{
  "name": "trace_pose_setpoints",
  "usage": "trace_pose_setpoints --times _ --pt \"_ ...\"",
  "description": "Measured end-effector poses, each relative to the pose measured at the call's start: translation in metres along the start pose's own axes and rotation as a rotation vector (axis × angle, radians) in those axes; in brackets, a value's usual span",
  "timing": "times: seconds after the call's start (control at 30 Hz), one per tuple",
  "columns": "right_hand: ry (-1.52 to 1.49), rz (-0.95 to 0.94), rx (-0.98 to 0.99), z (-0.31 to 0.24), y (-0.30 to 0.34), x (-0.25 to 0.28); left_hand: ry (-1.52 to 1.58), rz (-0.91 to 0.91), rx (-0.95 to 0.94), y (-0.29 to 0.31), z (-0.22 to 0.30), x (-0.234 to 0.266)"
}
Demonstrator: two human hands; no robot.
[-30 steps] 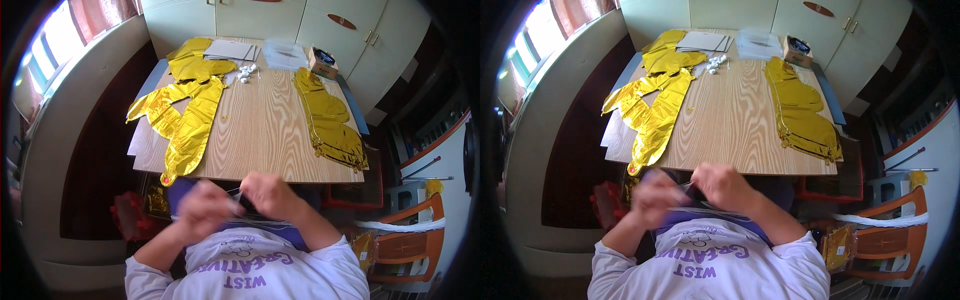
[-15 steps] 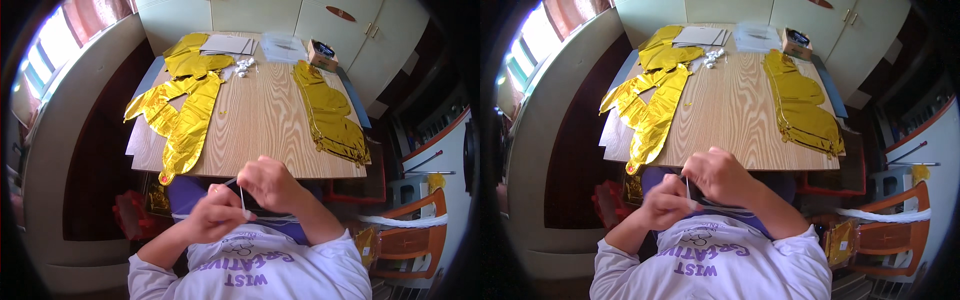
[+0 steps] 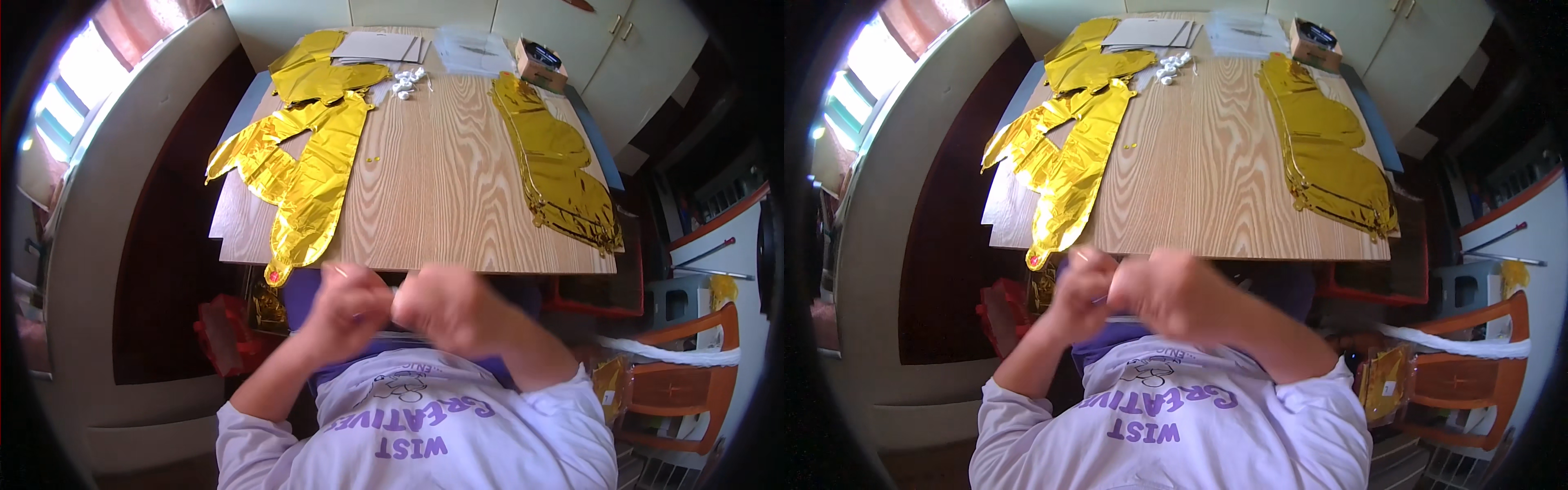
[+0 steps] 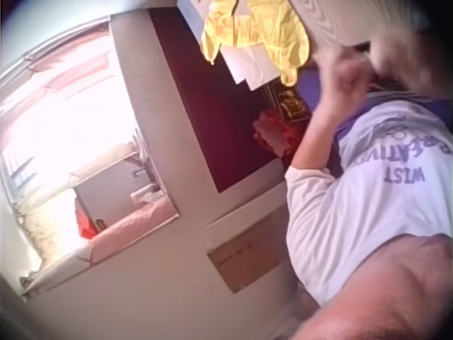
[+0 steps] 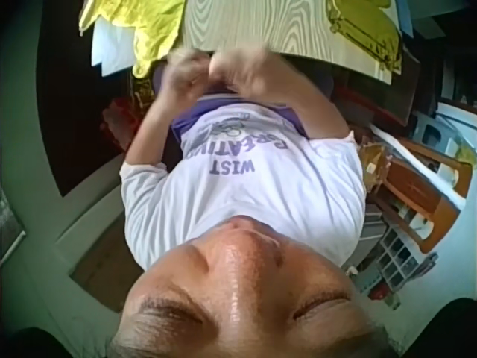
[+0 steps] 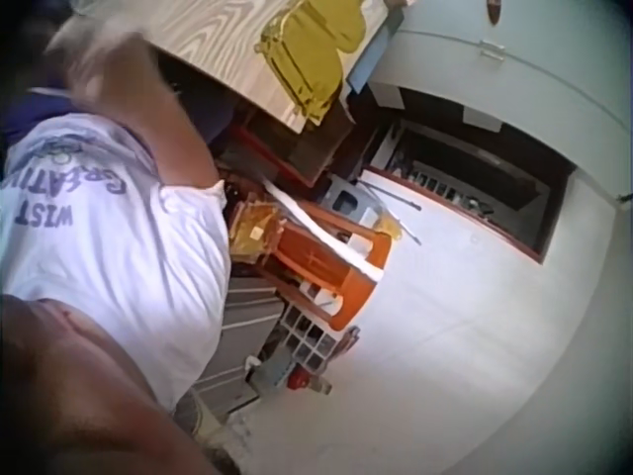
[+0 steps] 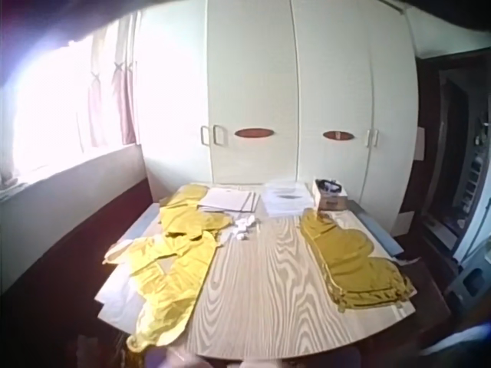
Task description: Tying white strings onto gold foil balloons at an assembly table.
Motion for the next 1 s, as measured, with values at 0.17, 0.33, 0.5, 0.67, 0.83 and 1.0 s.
trace_pose_setpoints --times 0.17,0.33,0.5,0.67,0.83,1.0 --pt "-0.15 -0.015 -0.074 0.017 0.019 -0.024 0.584 0.29 0.292 -0.005 -0.004 0.027" --pt "0.072 0.077 -0.175 0.018 -0.007 0.021 0.249 -0.148 0.033 0.005 0.025 -0.014" --pt "-0.302 -0.116 -0.119 0.001 0.018 -0.023 0.301 0.204 0.286 -0.009 -0.014 0.014" --pt "-0.126 0.003 -0.434 0.036 0.0 0.009 0.224 -0.165 0.066 -0.005 0.027 -0.017" --pt "-0.292 -0.063 -0.312 0.024 0.034 -0.024 0.686 0.18 0.426 -0.001 0.001 0.015" --pt "-0.145 0.173 -0.388 0.048 0.02 0.008 0.764 -0.019 0.434 -0.005 0.011 0.017"
Point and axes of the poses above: each hand's wrist, its own y-axis away from the middle knuckle, its own x-axis out of the back of the hand, z = x × y, the point moved 4 cm from there along -y, towards the middle knuckle, and after that the axes turned 9 degrees about x, right-handed, at the moved point
